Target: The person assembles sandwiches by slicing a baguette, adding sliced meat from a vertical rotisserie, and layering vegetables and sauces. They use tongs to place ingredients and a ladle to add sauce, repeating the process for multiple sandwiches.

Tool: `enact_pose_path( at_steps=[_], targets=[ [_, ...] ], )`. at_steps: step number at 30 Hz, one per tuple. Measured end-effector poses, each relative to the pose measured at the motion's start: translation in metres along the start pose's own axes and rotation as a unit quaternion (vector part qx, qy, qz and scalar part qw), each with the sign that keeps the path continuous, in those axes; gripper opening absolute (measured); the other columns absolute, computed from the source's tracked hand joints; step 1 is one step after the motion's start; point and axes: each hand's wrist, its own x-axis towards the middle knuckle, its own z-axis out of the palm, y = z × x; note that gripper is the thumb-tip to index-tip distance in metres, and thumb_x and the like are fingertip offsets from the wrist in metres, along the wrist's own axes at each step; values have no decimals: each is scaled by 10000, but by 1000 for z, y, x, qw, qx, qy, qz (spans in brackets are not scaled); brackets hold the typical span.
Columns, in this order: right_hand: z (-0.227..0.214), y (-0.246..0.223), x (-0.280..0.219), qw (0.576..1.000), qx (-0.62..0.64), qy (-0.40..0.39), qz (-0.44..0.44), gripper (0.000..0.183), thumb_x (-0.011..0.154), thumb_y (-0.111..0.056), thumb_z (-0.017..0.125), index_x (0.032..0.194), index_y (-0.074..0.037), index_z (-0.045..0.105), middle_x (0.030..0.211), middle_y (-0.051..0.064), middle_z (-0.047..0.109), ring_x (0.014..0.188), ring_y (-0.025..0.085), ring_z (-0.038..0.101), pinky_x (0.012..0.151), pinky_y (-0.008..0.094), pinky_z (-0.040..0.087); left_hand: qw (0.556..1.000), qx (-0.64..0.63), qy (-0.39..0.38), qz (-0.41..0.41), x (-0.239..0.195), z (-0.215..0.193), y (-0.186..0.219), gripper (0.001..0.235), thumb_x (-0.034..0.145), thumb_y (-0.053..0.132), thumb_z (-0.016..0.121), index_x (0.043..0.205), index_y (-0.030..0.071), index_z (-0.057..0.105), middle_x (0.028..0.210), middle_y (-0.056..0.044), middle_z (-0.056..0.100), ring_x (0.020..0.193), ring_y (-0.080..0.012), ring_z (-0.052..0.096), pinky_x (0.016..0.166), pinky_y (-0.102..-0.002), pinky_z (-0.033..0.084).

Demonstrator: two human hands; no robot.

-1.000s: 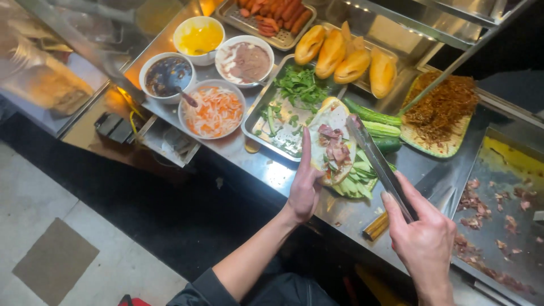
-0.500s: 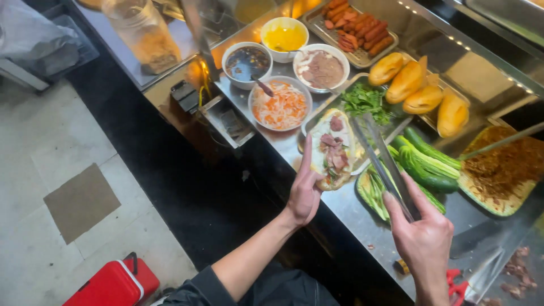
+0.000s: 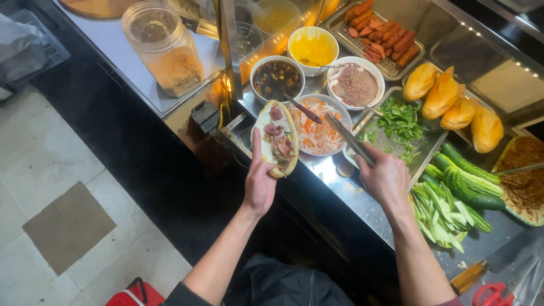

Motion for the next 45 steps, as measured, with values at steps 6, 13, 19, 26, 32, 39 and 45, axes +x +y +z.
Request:
enact_pose_path(
  at_steps=[6,13,19,26,32,39,45],
  targets=[
    [29,-5,8,1000,10,4,-6,445,892,-397,686,1333,-346,703,1113,241,749,1091,471,683,989,555,519,999,9,-32,-1,35,-2,4,937,830,-24,343,1647,223,-44,1706,-204,-49,1557,-439,40,1216,-605,221],
    [-76,-54,-60,988,145,53,0,439,894,-305,748,1329,-251,729,1134,238,732,1049,479,681,879,556,549,997,42,-59,18,77,-4,-23,922,846,-13,340,1651,226,-39,1709,-191,-73,1564,-419,3,1238,-591,169],
    [-123,-76,-75,985,163,56,-11,519,887,-271,748,1389,-149,698,917,83,781,523,115,462,498,282,404,990,138,-27,-3,87,10,-27,743,941,125,302,1611,259,12,1726,-101,-79,1581,-286,71,1246,-501,226],
    [-68,-83,-53,992,108,31,-52,521,872,-280,744,1384,-226,663,1134,128,758,603,169,625,573,328,506,985,166,-44,16,59,37,-12,789,900,110,319,1617,174,-4,1728,-76,-86,1593,-238,-61,1270,-468,18],
    [-71,-67,-65,991,83,58,-87,468,876,-268,747,1339,-227,697,1207,70,745,392,126,499,411,313,492,999,39,-20,-1,66,38,-20,805,906,65,328,1611,244,-17,1721,-75,-123,1576,-289,39,1237,-511,220],
    [-69,-49,-81,985,114,85,-101,526,841,-316,774,1355,-238,694,1269,83,731,457,116,508,578,301,516,998,-54,-11,-5,65,53,-23,801,915,32,331,1621,214,0,1716,-105,-57,1533,-292,168,1203,-463,308],
    [-51,-38,-59,967,169,144,-122,511,903,-236,736,1387,-96,648,1263,167,713,586,134,654,555,324,565,998,31,-38,26,24,97,-26,853,857,19,345,1610,101,-47,1709,-106,-136,1574,-243,-69,1257,-399,19]
  ],
)
